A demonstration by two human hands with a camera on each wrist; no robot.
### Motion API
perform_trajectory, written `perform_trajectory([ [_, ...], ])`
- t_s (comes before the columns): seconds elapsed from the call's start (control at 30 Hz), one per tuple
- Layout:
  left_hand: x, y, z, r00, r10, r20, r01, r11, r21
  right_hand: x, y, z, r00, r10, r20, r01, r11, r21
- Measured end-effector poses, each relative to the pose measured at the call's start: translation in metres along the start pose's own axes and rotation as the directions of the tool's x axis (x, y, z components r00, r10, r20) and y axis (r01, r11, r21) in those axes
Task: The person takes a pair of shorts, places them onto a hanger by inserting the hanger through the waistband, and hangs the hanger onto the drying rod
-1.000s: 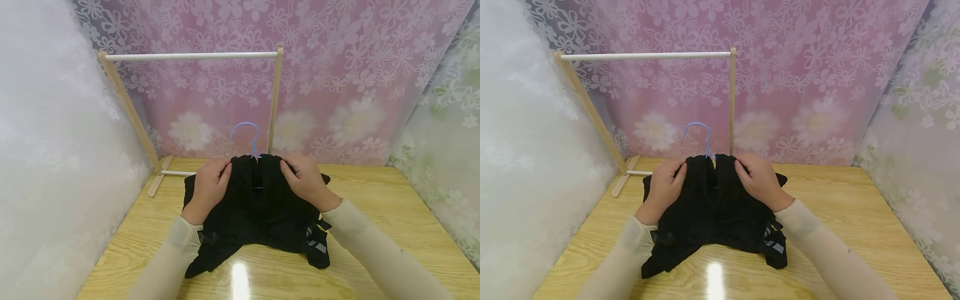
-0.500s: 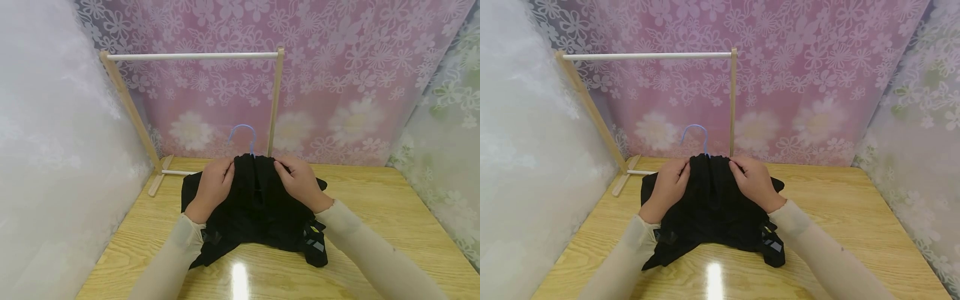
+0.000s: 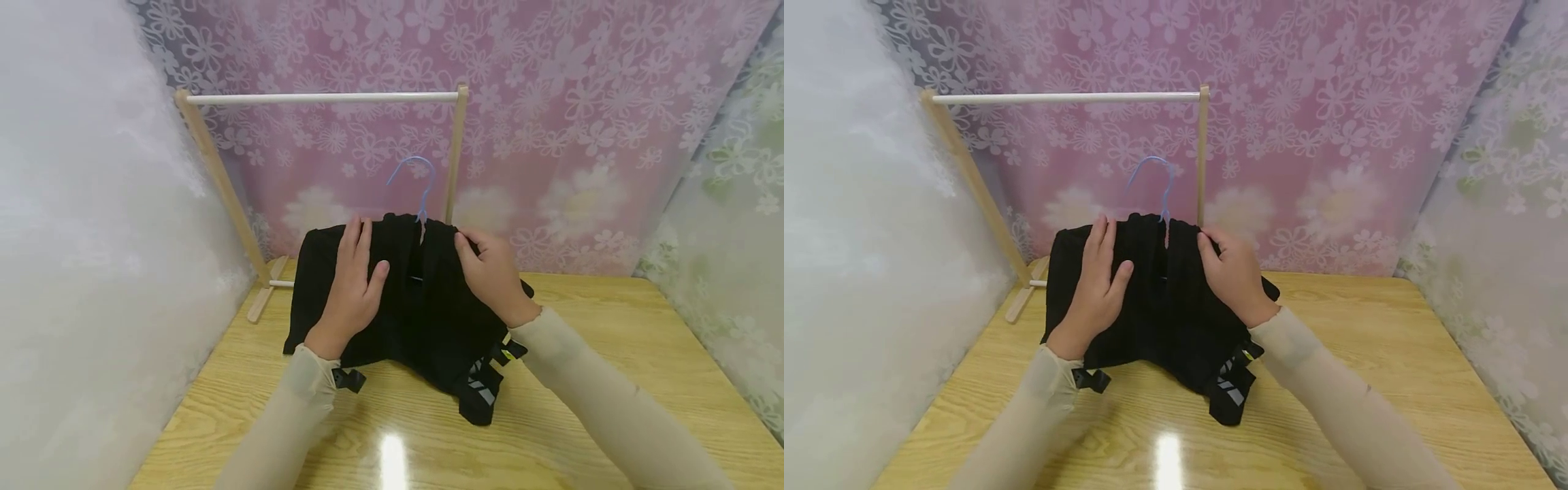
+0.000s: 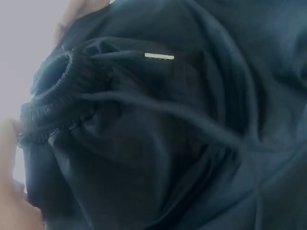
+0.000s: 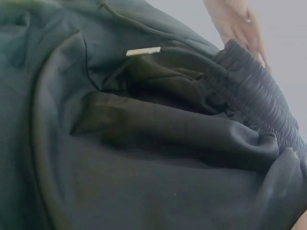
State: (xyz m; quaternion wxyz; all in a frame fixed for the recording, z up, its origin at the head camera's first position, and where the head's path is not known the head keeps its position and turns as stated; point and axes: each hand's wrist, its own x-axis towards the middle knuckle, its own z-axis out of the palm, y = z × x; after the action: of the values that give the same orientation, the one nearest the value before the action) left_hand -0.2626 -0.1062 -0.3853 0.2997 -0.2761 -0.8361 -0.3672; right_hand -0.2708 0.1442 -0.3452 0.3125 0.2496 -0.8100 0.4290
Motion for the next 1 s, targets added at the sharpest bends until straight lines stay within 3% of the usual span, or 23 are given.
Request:
perform_trajectory([
  [0.17,0.002,-0.001,-0.008,1.0,-0.015,0.003,0.015,0.995,-0.098,0.015,-0.006,0.001,0.999,-0.024,-0.025,0.024,1.0,0.0],
  [0.33,0.007,-0.001,-0.014,0.999,-0.022,-0.034,0.016,0.986,-0.168,0.034,-0.016,0.003,0.998,-0.043,-0.053,0.043,0.999,0.012],
  [0.6,0.011,-0.004,-0.025,0.995,0.03,-0.095,-0.046,0.984,-0.172,0.068,-0.028,0.009,0.987,-0.089,-0.131,0.087,0.996,-0.017],
  [0.83,0.012,-0.006,-0.033,0.998,0.028,-0.054,-0.038,0.98,-0.194,0.088,-0.026,0.011,0.985,-0.057,-0.164,0.051,0.998,-0.045],
  [1.0,0.01,-0.01,-0.037,1.0,0.009,-0.021,-0.013,0.977,-0.215,0.101,-0.031,0.016,0.975,-0.096,-0.202,0.081,0.994,-0.079],
])
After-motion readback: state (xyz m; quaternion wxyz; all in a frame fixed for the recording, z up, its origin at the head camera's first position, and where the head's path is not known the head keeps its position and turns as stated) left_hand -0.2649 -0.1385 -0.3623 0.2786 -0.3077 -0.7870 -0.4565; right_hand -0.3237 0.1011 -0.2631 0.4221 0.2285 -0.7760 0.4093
